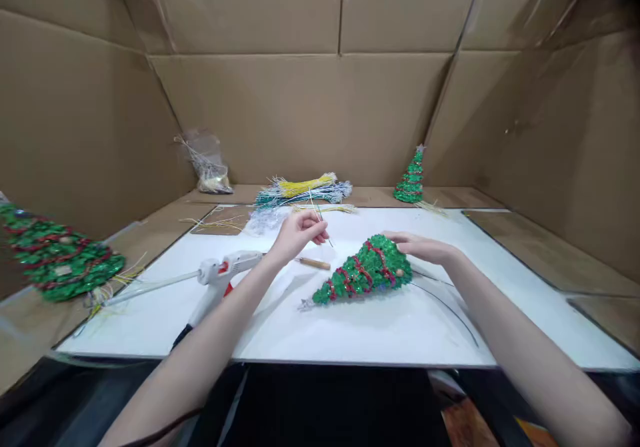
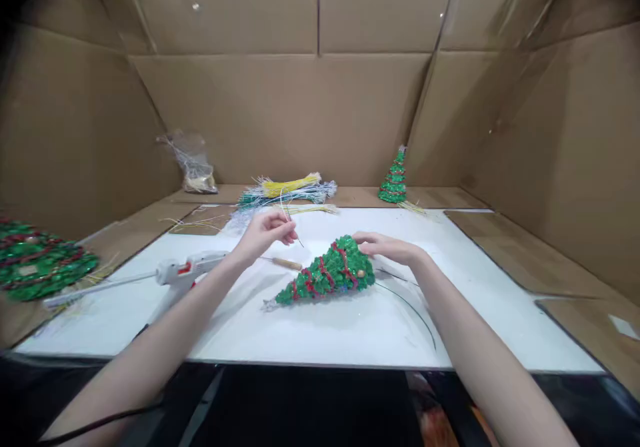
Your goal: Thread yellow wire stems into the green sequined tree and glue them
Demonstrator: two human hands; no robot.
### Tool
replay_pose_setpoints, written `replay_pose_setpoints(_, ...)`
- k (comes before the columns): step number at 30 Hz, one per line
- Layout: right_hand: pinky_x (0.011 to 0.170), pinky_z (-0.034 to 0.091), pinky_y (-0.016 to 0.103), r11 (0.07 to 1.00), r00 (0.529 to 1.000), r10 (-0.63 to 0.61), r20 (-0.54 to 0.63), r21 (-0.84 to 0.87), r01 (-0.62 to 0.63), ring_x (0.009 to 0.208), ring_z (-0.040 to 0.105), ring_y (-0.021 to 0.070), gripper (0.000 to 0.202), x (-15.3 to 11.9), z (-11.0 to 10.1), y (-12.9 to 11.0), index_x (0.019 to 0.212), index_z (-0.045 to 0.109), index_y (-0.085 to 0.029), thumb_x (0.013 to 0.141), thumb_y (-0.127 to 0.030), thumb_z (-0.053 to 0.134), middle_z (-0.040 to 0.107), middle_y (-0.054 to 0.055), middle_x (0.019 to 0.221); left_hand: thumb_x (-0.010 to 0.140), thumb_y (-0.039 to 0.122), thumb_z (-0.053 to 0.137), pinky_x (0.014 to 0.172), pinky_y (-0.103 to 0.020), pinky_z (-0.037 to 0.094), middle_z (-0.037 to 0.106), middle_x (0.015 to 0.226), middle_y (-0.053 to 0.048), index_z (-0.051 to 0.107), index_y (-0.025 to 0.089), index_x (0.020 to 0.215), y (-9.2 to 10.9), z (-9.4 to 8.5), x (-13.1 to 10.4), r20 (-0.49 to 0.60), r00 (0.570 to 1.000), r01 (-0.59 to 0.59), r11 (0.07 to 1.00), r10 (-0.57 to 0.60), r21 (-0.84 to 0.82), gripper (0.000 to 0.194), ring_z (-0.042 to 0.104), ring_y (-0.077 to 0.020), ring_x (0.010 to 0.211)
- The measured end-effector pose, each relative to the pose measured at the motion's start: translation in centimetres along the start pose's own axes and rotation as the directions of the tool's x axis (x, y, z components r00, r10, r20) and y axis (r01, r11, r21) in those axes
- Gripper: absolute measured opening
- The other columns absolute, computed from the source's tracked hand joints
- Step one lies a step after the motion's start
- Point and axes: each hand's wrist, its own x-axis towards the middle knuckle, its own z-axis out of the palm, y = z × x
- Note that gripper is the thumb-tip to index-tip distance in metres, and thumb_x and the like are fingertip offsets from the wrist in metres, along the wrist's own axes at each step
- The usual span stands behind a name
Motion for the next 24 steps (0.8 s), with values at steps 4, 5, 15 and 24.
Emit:
replay_pose_setpoints(4,0.096,0.041,0.043,0.999,1.0,-0.02,0.003,-0.048,0.02,0.113,0.051,0.0289,0.053,-0.2,0.0,-0.9,0.119,0.063,-0.02,0.083,-0.058,0.058,0.06,0.009,0.121,0.08,0.03,0.069,0.057,-0.022,0.056,0.071,0.066,-0.004,0.054,0.014,0.077,0.2,0.0,-0.3,0.005,1.0,0.0,1.0,0.0,0.003,0.022,0.066,-0.0111,0.057)
replay_pose_setpoints(5,0.096,0.041,0.042,0.998,1.0,-0.026,0.008,-0.055,0.026,0.113,0.051,0.0286,0.052,-0.2,0.0,-1.1,0.118,0.063,-0.02,0.082,-0.058,0.058,0.06,0.009,0.121,0.08,0.03,0.069,0.057,-0.022,0.056,0.071,0.066,-0.004,0.054,0.015,0.077,0.3,0.1,-0.3,0.009,1.0,-0.002,1.0,0.002,0.005,0.022,0.066,-0.0111,0.057)
replay_pose_setpoints(15,0.101,0.037,0.042,0.984,1.0,-0.014,-0.02,-0.175,0.01,0.122,0.048,0.0296,0.077,-1.0,-1.2,-1.3,0.136,0.05,-0.027,0.067,-0.051,0.075,0.051,0.007,0.136,0.078,0.021,0.07,0.06,-0.023,0.055,0.071,0.07,-0.006,0.059,0.011,0.081,1.5,0.2,-0.9,0.119,0.992,0.02,0.995,-0.032,0.1,0.015,0.067,-0.0117,0.062)
replay_pose_setpoints(24,0.104,0.039,0.047,0.99,0.996,0.004,-0.084,-0.138,-0.015,0.128,0.045,0.0319,0.071,-1.2,-0.8,-1.7,0.139,0.049,-0.028,0.078,-0.063,0.058,0.05,0.008,0.142,0.072,0.018,0.073,0.062,-0.022,0.053,0.067,0.071,-0.001,0.06,0.012,0.082,0.8,-0.1,-0.8,0.175,0.982,0.035,0.979,-0.071,0.201,0.018,0.067,-0.0111,0.065)
